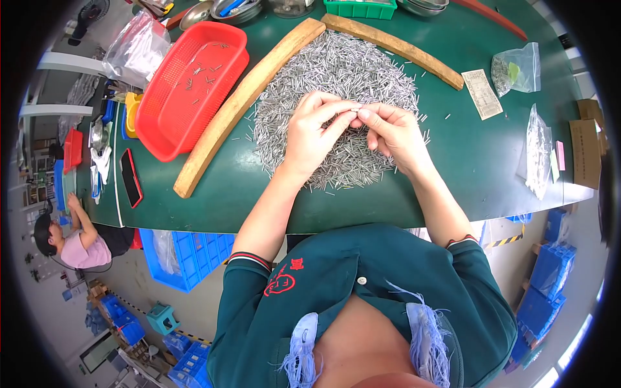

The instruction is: Sorting and inspecting small metal pins at a workbench and placing them into a plastic bag.

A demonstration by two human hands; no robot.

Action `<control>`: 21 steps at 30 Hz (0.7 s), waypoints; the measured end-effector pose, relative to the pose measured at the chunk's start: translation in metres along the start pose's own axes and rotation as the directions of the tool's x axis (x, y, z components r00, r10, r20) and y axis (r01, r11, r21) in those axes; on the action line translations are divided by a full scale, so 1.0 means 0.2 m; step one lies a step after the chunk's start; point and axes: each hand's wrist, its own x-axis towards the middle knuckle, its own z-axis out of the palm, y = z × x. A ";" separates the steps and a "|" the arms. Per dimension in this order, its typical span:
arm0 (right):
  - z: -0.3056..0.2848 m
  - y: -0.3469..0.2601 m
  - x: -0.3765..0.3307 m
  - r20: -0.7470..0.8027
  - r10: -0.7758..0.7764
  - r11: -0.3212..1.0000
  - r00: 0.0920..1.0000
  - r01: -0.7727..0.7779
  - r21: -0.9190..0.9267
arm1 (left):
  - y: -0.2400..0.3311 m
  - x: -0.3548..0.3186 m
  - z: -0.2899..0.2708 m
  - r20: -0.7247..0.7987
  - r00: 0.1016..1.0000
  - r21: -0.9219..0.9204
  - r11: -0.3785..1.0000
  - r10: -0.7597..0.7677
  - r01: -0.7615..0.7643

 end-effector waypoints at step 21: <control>0.00 -0.01 0.00 0.013 0.011 1.000 1.000 -0.011 0.011 | 0.00 0.00 0.00 -0.013 0.998 0.049 0.997 0.057 -0.057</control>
